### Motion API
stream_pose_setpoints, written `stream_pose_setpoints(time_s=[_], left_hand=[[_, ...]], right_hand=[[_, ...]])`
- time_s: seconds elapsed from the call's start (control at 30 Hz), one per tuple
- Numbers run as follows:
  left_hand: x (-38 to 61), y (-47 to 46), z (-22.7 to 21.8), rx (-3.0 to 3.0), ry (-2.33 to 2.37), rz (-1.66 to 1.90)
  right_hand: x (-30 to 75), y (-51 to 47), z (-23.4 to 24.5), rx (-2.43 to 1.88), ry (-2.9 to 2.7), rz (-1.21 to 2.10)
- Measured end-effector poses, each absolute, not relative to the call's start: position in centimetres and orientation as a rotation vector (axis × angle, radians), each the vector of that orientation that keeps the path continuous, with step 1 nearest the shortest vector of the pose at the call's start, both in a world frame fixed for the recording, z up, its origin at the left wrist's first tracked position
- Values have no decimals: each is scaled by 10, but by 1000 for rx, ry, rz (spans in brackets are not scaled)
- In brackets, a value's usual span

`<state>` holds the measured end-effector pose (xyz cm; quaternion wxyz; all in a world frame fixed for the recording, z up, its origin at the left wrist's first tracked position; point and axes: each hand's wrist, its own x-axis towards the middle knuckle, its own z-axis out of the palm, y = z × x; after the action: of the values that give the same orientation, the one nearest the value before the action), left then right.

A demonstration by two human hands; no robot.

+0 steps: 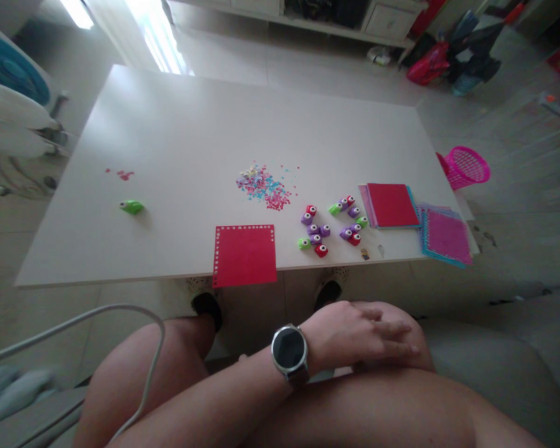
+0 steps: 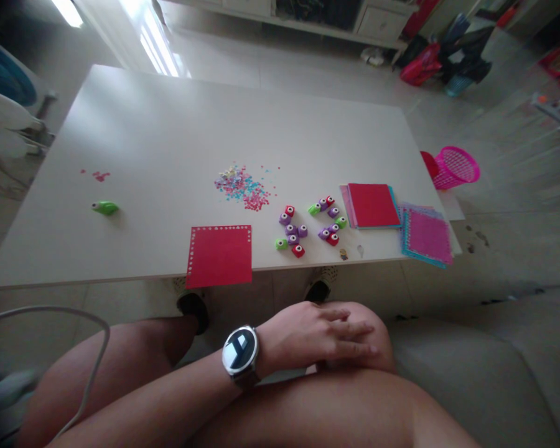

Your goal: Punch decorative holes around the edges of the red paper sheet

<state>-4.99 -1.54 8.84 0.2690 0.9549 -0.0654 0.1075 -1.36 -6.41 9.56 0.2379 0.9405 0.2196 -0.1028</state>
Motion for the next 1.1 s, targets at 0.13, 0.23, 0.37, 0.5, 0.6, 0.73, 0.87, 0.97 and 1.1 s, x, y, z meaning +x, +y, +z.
stream_pose_setpoints(time_s=[0.13,0.23,0.37,0.5,0.6,0.73,0.87,0.97,1.1], left_hand=[[-50,-16,88,2565,-169,315],[-50,-16,88,2561,-159,328],[-49,-16,88,2567,-169,310],[-49,-14,91,2573,-176,273],[-49,-14,91,2575,-163,283],[-50,-16,89,2566,-157,343],[-50,-16,88,2571,-156,342],[-50,-15,90,2564,-162,320],[-50,-15,92,2575,-170,271]], right_hand=[[-20,-59,97,2518,567,-210],[-21,-59,97,2487,587,-228],[-17,-62,97,2490,594,-236],[-14,-63,100,2559,615,-310],[-12,-62,104,2607,620,-361],[-12,-61,109,2653,599,-375],[-14,-60,111,2688,602,-391],[-16,-60,109,2668,593,-354],[-15,-61,107,2673,599,-351]])
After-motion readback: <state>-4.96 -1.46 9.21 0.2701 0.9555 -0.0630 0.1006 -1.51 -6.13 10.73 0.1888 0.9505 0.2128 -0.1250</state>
